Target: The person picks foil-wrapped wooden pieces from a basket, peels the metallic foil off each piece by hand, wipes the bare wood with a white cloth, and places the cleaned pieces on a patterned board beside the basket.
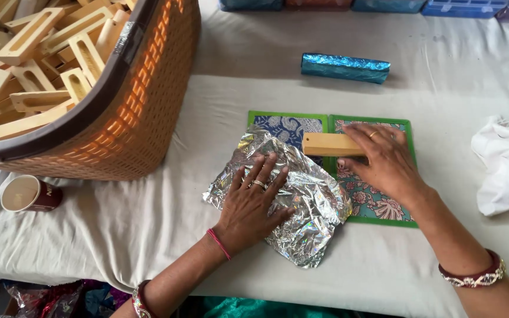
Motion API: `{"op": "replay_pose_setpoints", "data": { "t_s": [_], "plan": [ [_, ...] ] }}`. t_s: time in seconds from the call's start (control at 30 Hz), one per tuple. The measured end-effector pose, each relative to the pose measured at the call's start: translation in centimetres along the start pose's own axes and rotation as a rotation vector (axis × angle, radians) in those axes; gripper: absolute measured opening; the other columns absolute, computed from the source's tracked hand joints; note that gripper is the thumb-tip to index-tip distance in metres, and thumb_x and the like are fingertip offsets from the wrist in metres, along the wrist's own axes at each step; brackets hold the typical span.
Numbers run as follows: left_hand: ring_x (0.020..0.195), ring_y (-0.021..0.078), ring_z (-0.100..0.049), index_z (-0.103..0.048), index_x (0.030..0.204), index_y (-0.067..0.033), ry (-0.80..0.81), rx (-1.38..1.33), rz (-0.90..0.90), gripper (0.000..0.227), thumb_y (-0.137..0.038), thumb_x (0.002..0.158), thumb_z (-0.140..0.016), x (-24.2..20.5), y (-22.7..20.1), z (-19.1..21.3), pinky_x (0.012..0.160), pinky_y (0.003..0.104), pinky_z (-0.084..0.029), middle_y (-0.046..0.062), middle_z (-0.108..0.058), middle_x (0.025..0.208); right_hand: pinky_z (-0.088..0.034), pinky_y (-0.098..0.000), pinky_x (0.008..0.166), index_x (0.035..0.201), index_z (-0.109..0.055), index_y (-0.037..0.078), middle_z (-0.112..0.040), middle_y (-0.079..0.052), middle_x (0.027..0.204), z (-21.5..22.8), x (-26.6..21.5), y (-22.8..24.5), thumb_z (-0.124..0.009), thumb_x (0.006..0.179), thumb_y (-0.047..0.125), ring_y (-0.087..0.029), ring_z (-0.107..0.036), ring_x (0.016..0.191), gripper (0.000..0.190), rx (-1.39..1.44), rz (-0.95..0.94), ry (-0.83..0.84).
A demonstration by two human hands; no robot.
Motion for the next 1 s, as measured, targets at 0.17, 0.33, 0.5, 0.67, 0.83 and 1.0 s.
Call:
{"op": "replay_pose_setpoints", "data": {
  "t_s": [0.17,0.33,0.5,0.67,0.83,1.0],
  "plan": [
    [0.154,0.0328,-0.012,-0.034,0.157,-0.0179,0.074,0.018,0.01,0.083,-0.069,0.092,-0.045,1.2,0.6,-0.5,0.122,0.056,-0.007,0.015,-0.018,0.166,-0.044,-0.0495,0.105,0.136,-0.064,0.017,-0.072,-0.007,0.119,-2.5,-0.8,-3.3,-0.081,0.081,0.037,-0.026,-0.063,0.119,0.061,0.055,-0.039,0.149],
    [0.157,0.0327,-0.01,-0.031,0.161,-0.0178,0.003,0.037,0.053,0.08,-0.068,0.099,-0.039,4.3,2.8,-2.4,0.123,0.058,-0.003,0.015,-0.016,0.169,-0.053,-0.046,0.097,0.136,-0.067,0.012,-0.073,-0.012,0.12,-0.7,-1.9,-10.7,-0.079,0.09,0.04,-0.031,-0.068,0.112,0.055,-0.016,-0.244,0.065],
    [0.156,0.0335,-0.009,-0.029,0.161,-0.0208,0.044,0.044,0.104,0.085,-0.074,0.094,-0.036,5.9,2.6,-2.0,0.122,0.059,-0.003,0.015,-0.015,0.169,-0.052,-0.0482,0.095,0.136,-0.069,0.008,-0.072,-0.017,0.125,-1.4,-5.0,-18.7,-0.08,0.091,0.039,-0.035,-0.067,0.112,0.056,-0.059,-0.433,0.041],
    [0.154,0.0355,-0.007,-0.027,0.16,-0.0201,0.053,0.03,0.084,0.092,-0.08,0.091,-0.035,6.0,2.6,-2.3,0.119,0.062,-0.001,0.016,-0.015,0.168,-0.055,-0.0545,0.083,0.123,-0.074,0.014,-0.076,-0.011,0.111,3.7,-1.8,-10.8,-0.083,0.066,0.054,-0.033,-0.069,0.102,0.07,-0.529,-0.25,-0.057],
    [0.155,0.0336,-0.012,-0.03,0.159,-0.0158,-0.015,0.06,0.05,0.09,-0.076,0.093,-0.037,5.9,2.1,-1.3,0.122,0.058,-0.007,0.016,-0.019,0.167,-0.058,-0.0327,0.079,0.122,-0.071,0.008,-0.076,-0.005,0.091,-3.4,-2.7,-6.2,-0.077,0.086,0.036,-0.02,-0.072,0.085,0.045,0.652,-0.398,0.277],
    [0.156,0.0379,-0.018,-0.032,0.159,-0.0028,-0.008,-0.158,0.016,0.094,-0.071,0.095,-0.039,5.6,1.5,-1.4,0.125,0.052,-0.021,0.022,-0.022,0.17,-0.057,-0.0371,0.074,0.115,-0.07,0.006,-0.07,-0.007,0.091,-4.4,-1.6,-1.7,-0.078,0.085,0.032,-0.02,-0.07,0.082,0.041,0.4,-0.45,0.371]
  ]
}}
Point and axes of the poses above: each hand's wrist, its own x-axis towards the middle knuckle, its own z-axis out of the back of the hand, y = z × x, the point moved 10 cm from there along x, towards the middle knuckle
